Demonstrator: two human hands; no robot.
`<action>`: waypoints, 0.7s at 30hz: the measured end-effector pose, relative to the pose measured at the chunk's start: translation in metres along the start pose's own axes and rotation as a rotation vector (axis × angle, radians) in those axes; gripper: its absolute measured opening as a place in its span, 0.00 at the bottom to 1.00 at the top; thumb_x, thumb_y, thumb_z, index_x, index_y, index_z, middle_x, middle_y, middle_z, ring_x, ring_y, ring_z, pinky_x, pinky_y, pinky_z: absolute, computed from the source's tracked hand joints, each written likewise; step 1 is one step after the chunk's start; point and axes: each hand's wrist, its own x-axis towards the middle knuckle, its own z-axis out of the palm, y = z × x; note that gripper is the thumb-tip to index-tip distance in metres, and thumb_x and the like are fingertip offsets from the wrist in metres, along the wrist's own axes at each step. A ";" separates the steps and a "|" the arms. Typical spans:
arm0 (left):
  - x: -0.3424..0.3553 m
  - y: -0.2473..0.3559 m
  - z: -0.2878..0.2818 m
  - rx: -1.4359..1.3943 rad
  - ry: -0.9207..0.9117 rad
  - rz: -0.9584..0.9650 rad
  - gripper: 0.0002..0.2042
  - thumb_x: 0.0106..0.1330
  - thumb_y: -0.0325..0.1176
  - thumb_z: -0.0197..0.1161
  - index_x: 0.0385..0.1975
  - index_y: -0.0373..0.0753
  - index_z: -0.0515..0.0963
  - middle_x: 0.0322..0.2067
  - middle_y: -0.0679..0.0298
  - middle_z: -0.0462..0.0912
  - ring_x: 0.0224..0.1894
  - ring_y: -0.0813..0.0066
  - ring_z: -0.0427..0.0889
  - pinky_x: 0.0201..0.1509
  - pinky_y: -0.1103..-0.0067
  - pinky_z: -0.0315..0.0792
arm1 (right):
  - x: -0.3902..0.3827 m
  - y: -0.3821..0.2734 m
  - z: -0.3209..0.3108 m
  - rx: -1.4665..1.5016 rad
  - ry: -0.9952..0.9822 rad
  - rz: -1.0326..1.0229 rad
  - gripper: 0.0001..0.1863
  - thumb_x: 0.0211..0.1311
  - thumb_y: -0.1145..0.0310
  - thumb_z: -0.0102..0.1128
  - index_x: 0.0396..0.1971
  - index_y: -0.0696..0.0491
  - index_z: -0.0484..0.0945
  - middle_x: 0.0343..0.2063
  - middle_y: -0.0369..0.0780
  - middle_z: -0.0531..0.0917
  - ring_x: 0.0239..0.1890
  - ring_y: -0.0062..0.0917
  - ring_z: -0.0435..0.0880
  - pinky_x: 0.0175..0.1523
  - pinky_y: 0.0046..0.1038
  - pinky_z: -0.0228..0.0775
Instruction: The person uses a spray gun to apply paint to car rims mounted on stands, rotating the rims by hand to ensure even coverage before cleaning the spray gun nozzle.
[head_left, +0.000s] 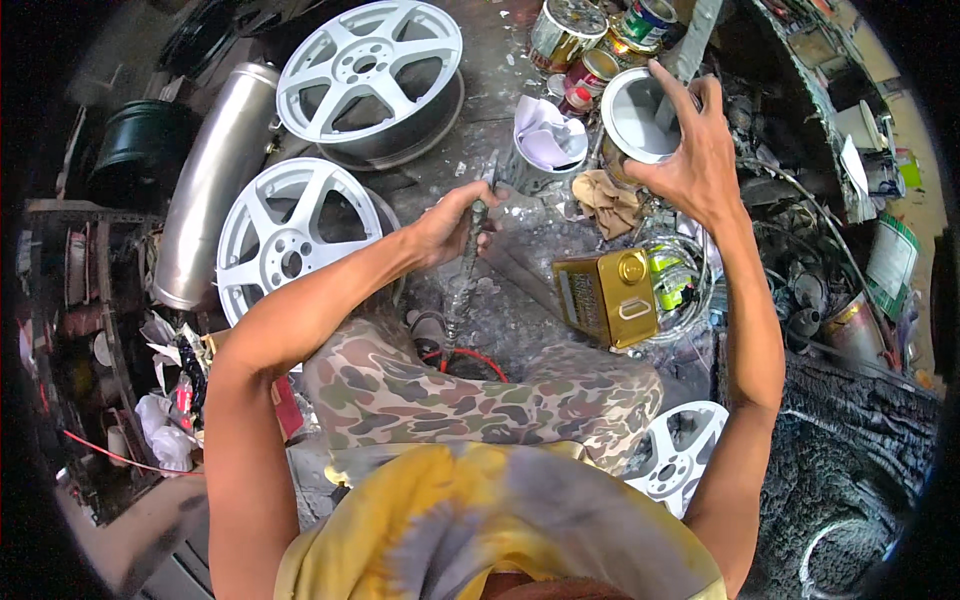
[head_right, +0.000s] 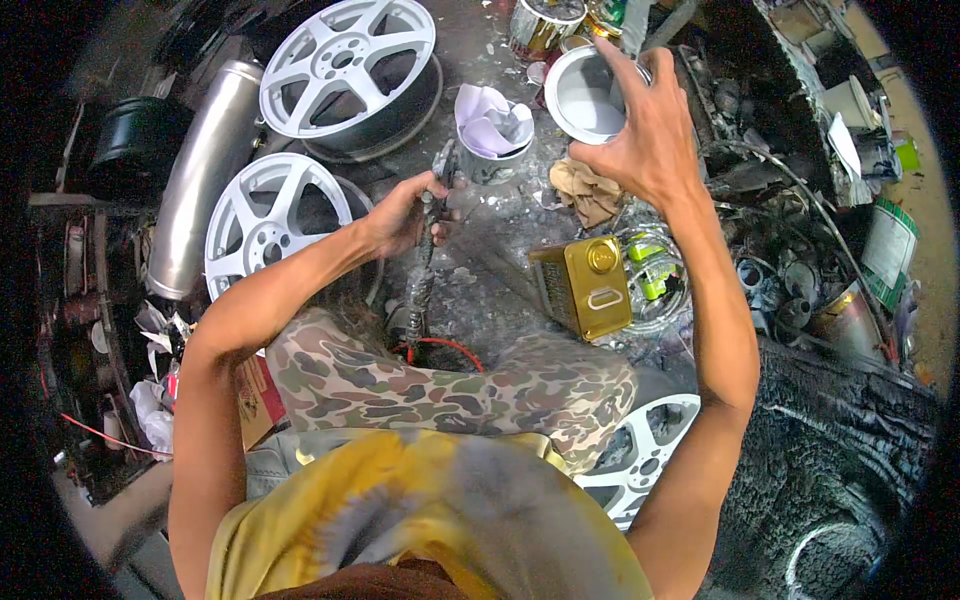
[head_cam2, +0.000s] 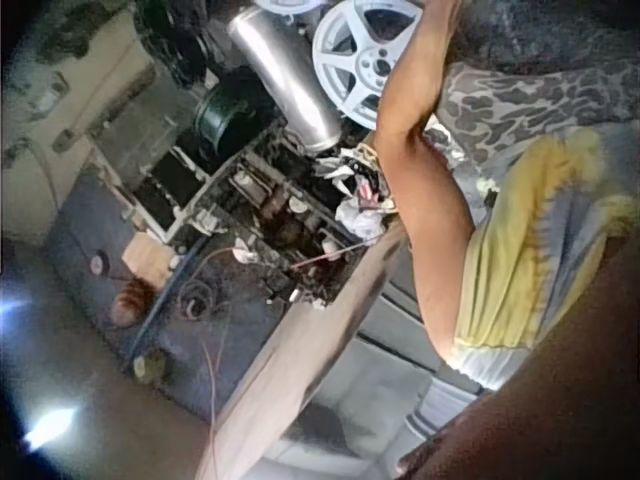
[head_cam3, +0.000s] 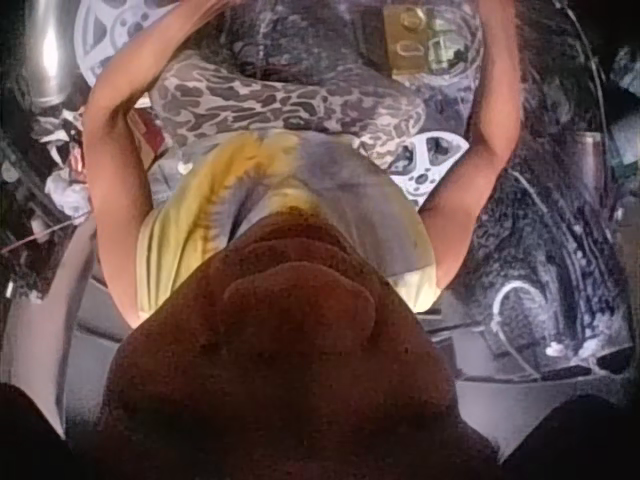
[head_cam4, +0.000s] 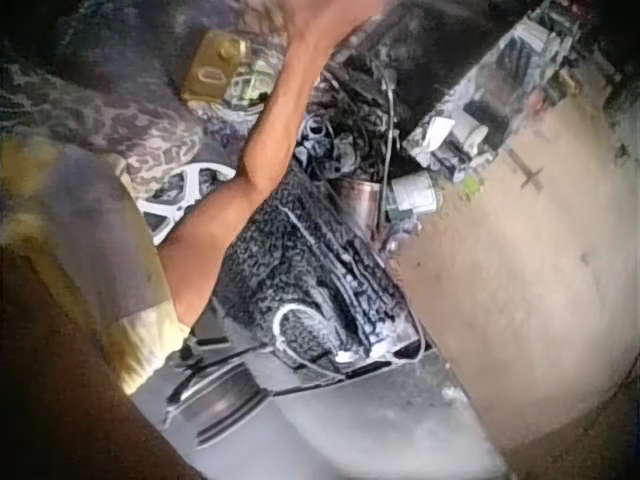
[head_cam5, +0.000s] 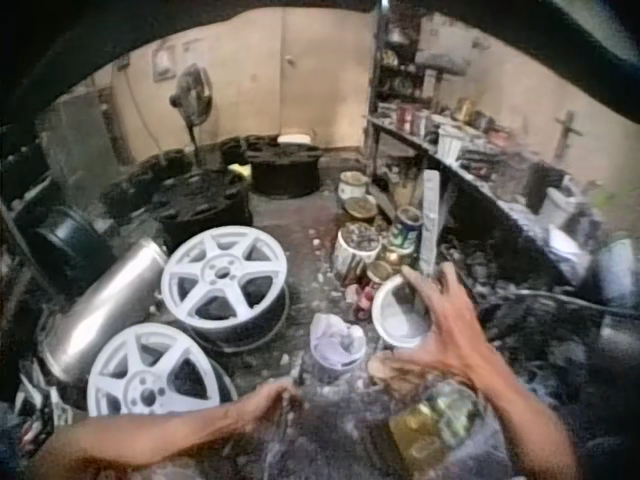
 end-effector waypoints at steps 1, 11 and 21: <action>0.000 0.001 0.002 0.008 -0.001 -0.006 0.22 0.63 0.43 0.57 0.57 0.45 0.72 0.36 0.62 0.75 0.26 0.75 0.71 0.35 0.75 0.69 | 0.001 -0.005 -0.006 -0.022 -0.004 -0.012 0.55 0.28 0.62 0.81 0.69 0.45 0.70 0.52 0.51 0.71 0.54 0.50 0.77 0.59 0.46 0.72; -0.005 0.002 0.010 0.052 -0.023 -0.021 0.24 0.62 0.45 0.58 0.59 0.46 0.73 0.37 0.63 0.76 0.26 0.76 0.71 0.34 0.75 0.68 | 0.009 -0.033 -0.016 -0.176 -0.051 -0.098 0.56 0.29 0.62 0.83 0.70 0.45 0.69 0.55 0.49 0.70 0.58 0.46 0.74 0.62 0.44 0.67; -0.005 0.003 0.011 0.045 -0.050 -0.011 0.24 0.61 0.48 0.61 0.56 0.45 0.71 0.34 0.65 0.71 0.26 0.78 0.69 0.35 0.74 0.66 | 0.014 -0.041 -0.006 -0.301 -0.054 -0.188 0.58 0.27 0.65 0.86 0.69 0.48 0.69 0.54 0.45 0.71 0.59 0.43 0.73 0.65 0.46 0.64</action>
